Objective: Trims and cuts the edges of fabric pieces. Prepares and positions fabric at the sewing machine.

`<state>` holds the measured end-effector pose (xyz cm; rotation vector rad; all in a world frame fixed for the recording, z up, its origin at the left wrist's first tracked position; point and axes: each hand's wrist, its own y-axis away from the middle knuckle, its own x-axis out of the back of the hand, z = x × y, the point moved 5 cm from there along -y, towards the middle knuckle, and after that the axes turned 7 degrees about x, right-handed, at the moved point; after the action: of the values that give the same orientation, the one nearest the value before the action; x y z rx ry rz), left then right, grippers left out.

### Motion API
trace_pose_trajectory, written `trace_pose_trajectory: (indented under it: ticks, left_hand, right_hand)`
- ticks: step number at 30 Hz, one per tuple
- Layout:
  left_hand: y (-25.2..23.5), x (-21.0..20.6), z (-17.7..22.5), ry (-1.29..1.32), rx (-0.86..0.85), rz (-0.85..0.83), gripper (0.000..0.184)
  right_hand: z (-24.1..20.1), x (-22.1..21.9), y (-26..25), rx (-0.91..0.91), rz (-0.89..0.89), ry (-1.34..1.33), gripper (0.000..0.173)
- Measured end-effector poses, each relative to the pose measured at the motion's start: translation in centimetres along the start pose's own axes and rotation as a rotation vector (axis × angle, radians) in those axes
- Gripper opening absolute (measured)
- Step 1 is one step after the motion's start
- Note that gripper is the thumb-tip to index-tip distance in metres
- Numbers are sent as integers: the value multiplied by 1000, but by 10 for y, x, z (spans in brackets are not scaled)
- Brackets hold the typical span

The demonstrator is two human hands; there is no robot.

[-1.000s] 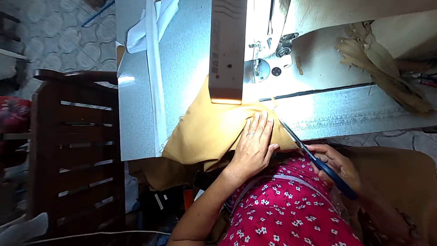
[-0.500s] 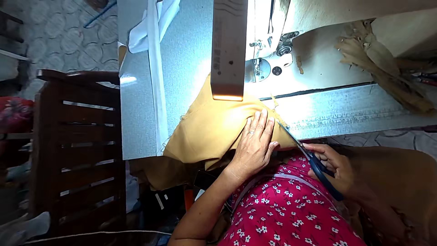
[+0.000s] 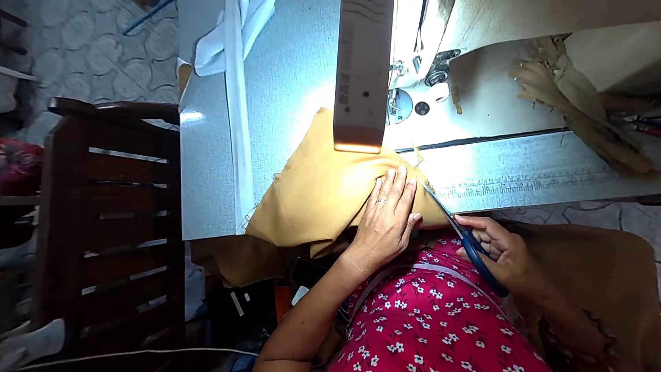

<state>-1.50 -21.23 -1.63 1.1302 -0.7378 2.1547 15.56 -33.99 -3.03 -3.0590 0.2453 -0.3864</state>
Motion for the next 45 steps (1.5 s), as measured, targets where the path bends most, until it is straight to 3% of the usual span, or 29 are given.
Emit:
trace_pose_trajectory:
  ticks: [4, 8, 15, 20, 27, 31, 37, 45]
  left_hand:
    - [-7, 7, -2, -52, 26, -6, 46]
    - [-14, 6, -13, -120, 65, -69, 54]
    - [-10, 3, -10, -112, 94, -88, 58]
    - [0, -3, -2, -126, 44, -52, 56]
    - [0, 0, -2, -75, 98, 21, 51]
    - [0, 2, -3, -8, 78, 66, 44]
    - [2, 6, -6, 107, 52, 101, 37]
    - [2, 7, -6, 162, 52, 114, 35]
  right_hand:
    - [-2, 2, 3, 0, -12, 8, 48]
    - [3, 3, 3, 14, -17, -19, 48]
    - [7, 3, 2, -91, -171, -99, 72]
    - [8, -2, -2, -51, -136, -119, 65]
    - [3, 15, 12, -207, -174, -214, 68]
    - [3, 13, 10, -203, -178, -267, 66]
    - [3, 1, -7, -136, -146, -199, 61]
    - [-1, -5, -17, -184, -84, -121, 58]
